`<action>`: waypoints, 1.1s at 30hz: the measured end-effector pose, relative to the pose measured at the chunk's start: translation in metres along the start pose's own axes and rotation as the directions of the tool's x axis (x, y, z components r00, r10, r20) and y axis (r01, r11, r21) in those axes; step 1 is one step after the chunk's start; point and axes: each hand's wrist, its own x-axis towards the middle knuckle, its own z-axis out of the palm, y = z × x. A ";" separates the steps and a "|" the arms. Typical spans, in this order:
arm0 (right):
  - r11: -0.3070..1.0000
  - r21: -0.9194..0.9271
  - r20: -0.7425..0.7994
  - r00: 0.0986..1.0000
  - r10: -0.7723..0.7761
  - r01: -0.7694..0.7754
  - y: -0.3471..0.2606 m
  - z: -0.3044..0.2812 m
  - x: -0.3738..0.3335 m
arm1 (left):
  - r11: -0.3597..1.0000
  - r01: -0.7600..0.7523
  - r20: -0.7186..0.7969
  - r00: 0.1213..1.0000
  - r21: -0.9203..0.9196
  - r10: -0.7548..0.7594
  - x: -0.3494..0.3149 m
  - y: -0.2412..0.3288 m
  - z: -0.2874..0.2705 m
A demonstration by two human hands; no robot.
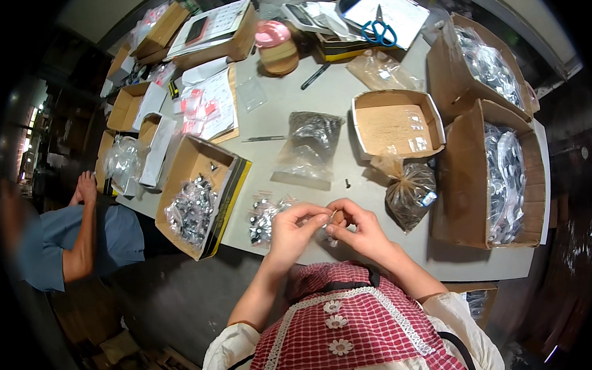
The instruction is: The person picks up small metal hardware components from a box, places them into small plastic bags, and then puts the bags into a larger cardboard box on a table.
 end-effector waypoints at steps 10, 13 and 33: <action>0.547 -0.822 -0.066 0.928 -0.368 0.158 0.063 0.054 0.092 | 0.996 -0.015 -0.248 0.968 0.082 0.035 -0.042 -0.034 -0.069; 0.268 -0.960 -0.006 0.948 -0.318 0.084 0.063 0.060 0.109 | 0.999 0.040 -0.258 0.966 0.023 -0.033 -0.046 -0.044 -0.073; 0.890 -0.451 0.167 0.986 0.008 0.069 0.005 0.044 0.010 | 0.928 -0.148 -0.003 0.987 0.341 0.159 -0.048 -0.069 -0.036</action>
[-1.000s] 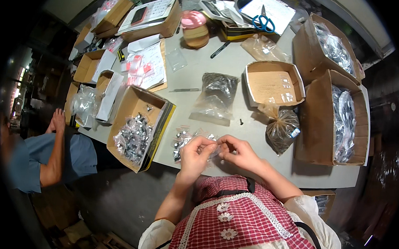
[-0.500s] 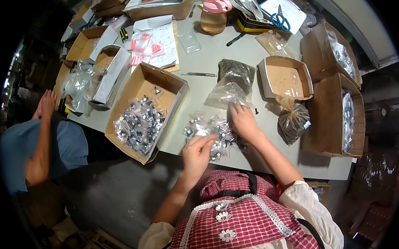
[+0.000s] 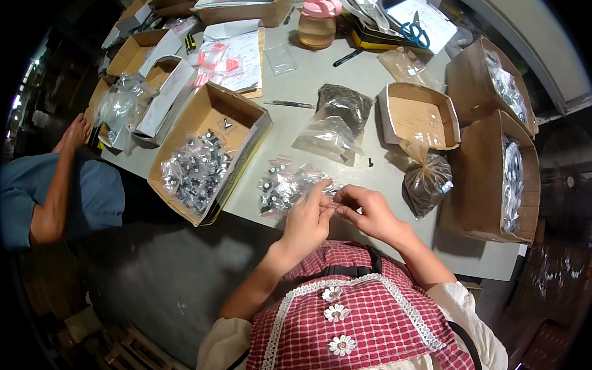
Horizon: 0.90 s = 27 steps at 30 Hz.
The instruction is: The person picks up small metal hardware components from a box, places them into small plastic bags, and then puts the bags into a larger cardboard box on a table.
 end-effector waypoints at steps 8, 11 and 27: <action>0.962 0.166 0.156 0.969 0.192 -0.217 0.015 -0.042 -0.034 | 0.955 -0.268 0.099 0.962 0.129 0.256 0.020 0.032 0.020; 0.897 0.292 0.207 0.938 0.279 -0.332 0.012 -0.049 -0.044 | 0.966 -0.255 0.130 0.960 0.032 0.249 0.023 0.037 0.026; 0.692 0.640 0.230 0.943 0.241 -0.333 0.008 -0.027 -0.051 | 0.970 0.091 0.364 0.931 -0.225 -0.003 0.022 0.039 0.007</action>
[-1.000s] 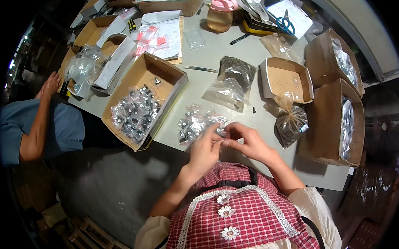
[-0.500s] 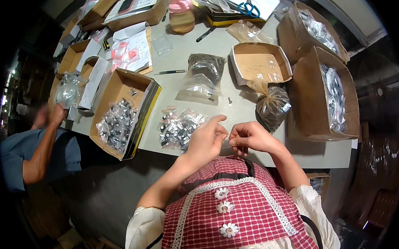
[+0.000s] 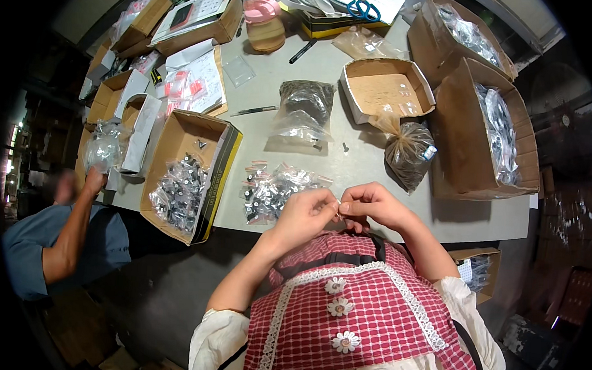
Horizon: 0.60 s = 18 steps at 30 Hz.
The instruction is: The person picks up small metal hardware components from a box, places them into small plastic bags, and then puts the bags into a larger cardboard box on a table.
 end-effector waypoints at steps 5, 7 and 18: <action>0.618 -0.750 -0.187 0.821 -0.539 0.234 0.007 0.011 0.016 | 0.897 -0.050 -0.157 0.979 0.439 0.131 -0.002 0.006 0.004; 0.399 -0.905 -0.184 0.715 -0.675 0.144 0.004 0.017 0.022 | 0.758 -0.106 -0.171 0.945 0.643 0.278 -0.002 0.005 0.001; 0.939 -0.265 -0.288 0.912 -0.292 0.217 0.007 0.014 0.060 | 0.673 -0.369 -0.161 0.793 0.641 0.588 0.009 -0.029 -0.026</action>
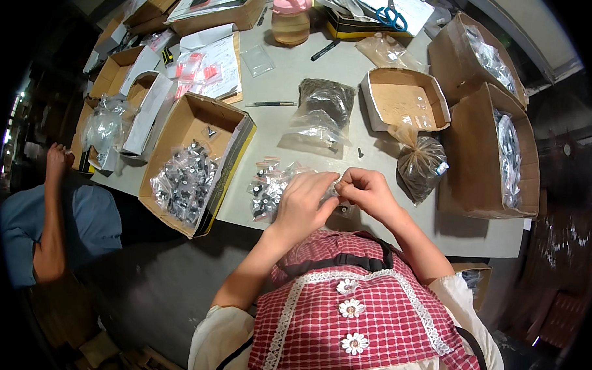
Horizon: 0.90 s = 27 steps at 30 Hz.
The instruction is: The person picks up small metal hardware components from a box, places them into small plastic bags, and then puts the bags into a larger cardboard box on a table.
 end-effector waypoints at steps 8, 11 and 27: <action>0.529 -0.831 -0.044 0.927 -0.373 0.173 0.036 -0.016 0.064 | 0.994 0.072 -0.073 0.995 0.086 -0.066 -0.008 -0.025 0.005; 0.397 -0.893 0.037 0.913 -0.405 0.213 0.045 -0.011 0.077 | 0.993 0.022 -0.081 0.997 0.115 -0.012 -0.006 -0.029 0.006; 0.952 -0.307 0.105 0.994 0.032 0.002 -0.040 -0.011 0.017 | 0.984 -0.180 -0.062 0.982 0.008 0.180 -0.003 -0.036 0.012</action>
